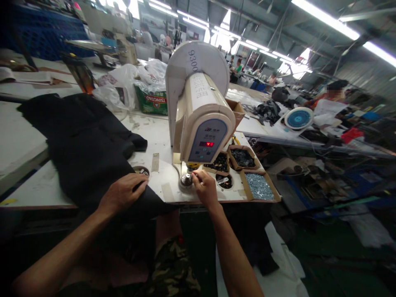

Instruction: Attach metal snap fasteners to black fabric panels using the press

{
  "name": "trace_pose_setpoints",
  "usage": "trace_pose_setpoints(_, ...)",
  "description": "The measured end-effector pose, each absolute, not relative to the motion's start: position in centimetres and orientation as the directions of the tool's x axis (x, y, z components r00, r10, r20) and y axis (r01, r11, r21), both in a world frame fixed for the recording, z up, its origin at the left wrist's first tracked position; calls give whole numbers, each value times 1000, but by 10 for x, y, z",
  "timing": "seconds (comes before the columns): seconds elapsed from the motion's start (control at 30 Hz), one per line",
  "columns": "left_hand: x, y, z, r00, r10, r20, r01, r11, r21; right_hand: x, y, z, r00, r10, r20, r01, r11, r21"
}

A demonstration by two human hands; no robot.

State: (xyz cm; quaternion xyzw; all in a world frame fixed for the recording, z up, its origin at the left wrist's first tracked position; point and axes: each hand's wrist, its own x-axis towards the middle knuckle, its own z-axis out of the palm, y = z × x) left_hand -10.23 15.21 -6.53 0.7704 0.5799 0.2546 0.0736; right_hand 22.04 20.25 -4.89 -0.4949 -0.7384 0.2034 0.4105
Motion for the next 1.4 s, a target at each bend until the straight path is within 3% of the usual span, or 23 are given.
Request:
trace_pose_setpoints(0.2,-103,152,-66,202,923,327,851,-331,408,222,202,-43,-362,813,456,634,574,-518)
trace_pose_setpoints(0.4,-103,152,-66,207,921,329,852,-335,402,224,203,-44,-441,749,495,675,640,-366)
trace_pose_setpoints(1.0,-104,153,-70,213,920,330,852,-340,398,225,200,-37,-533,727,433,742,648,-174)
trace_pose_setpoints(1.2,-104,153,-69,207,921,331,852,-336,402,227,199,-39,-502,721,479,703,662,-259)
trace_pose_setpoints(1.3,-104,153,-68,209,920,332,846,-340,410,227,196,-38,-391,772,501,671,612,-419)
trace_pose_setpoints(1.4,-105,153,-68,214,915,342,837,-352,419,223,184,-40,-160,872,462,613,455,-646)
